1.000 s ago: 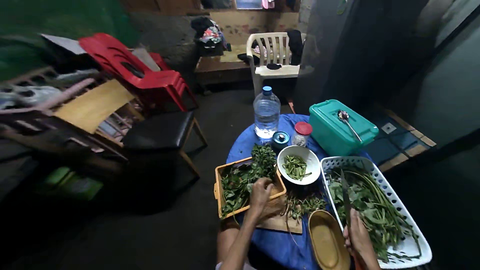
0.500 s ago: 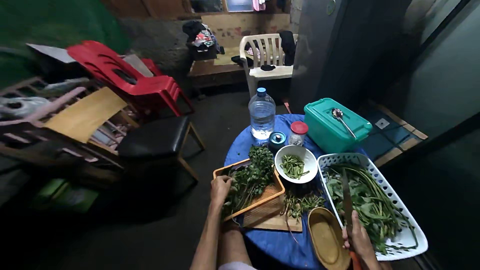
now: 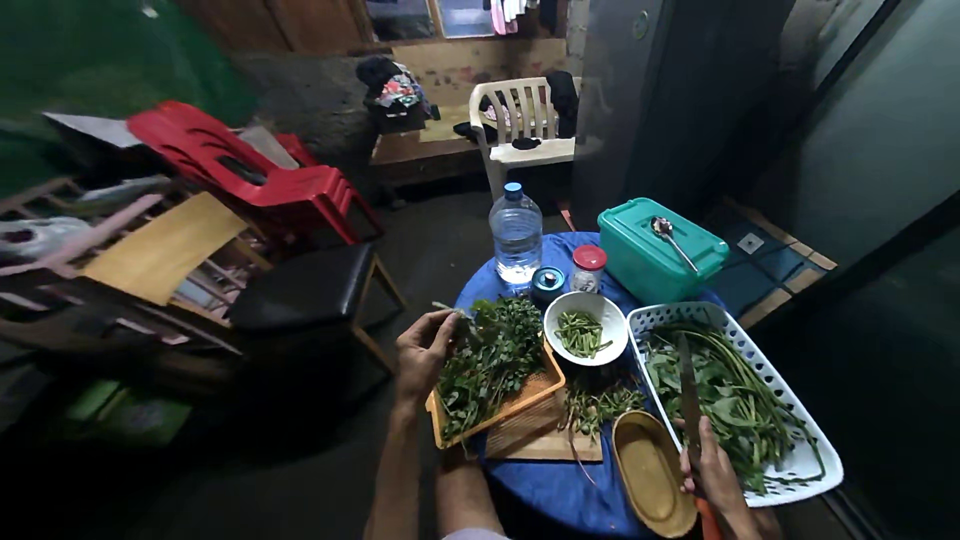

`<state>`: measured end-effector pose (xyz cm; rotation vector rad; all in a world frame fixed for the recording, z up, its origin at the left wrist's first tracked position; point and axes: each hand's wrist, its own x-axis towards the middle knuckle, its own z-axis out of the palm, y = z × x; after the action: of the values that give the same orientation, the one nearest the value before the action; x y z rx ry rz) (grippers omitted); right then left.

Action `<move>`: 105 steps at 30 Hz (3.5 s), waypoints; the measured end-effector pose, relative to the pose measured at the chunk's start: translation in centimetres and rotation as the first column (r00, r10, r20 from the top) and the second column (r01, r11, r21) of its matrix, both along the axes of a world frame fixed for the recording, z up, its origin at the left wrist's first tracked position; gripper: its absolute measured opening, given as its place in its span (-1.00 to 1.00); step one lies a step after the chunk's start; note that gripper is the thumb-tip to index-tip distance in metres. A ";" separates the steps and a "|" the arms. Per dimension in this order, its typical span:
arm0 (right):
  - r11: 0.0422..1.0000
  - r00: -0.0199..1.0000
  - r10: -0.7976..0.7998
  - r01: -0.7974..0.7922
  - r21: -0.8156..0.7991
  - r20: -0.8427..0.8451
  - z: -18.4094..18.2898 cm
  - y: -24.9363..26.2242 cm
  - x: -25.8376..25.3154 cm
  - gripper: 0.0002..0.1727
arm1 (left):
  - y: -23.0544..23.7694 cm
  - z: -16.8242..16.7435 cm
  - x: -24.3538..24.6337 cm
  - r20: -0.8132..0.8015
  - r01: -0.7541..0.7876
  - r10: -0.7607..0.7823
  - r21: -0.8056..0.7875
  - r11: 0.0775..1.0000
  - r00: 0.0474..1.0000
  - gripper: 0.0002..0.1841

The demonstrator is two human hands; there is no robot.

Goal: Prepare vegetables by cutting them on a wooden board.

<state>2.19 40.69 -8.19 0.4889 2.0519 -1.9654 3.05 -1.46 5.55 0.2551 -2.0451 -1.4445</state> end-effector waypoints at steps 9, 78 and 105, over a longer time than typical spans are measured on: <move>0.999 0.999 0.036 -0.037 0.026 0.026 -0.9 0.4 0.8 -0.21 | -1.3 -14.1 1.0 0.710 0.066 0.119 -0.228 0.971 0.694 -0.61; 0.976 0.992 0.110 -0.120 -0.179 -0.063 5.4 -6.7 2.9 -0.67 | 18.6 -6.7 2.7 0.233 0.429 -0.410 -0.034 0.903 0.882 -0.82; 0.778 0.955 0.128 -0.264 -0.571 -0.267 8.0 -6.3 0.7 -0.01 | 18.1 -4.8 -0.2 0.029 0.408 -0.423 -0.327 0.852 0.906 -0.84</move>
<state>2.91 34.42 -0.22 -0.0840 1.3599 -2.4484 2.87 16.59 0.74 -0.3804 -2.3579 -1.2959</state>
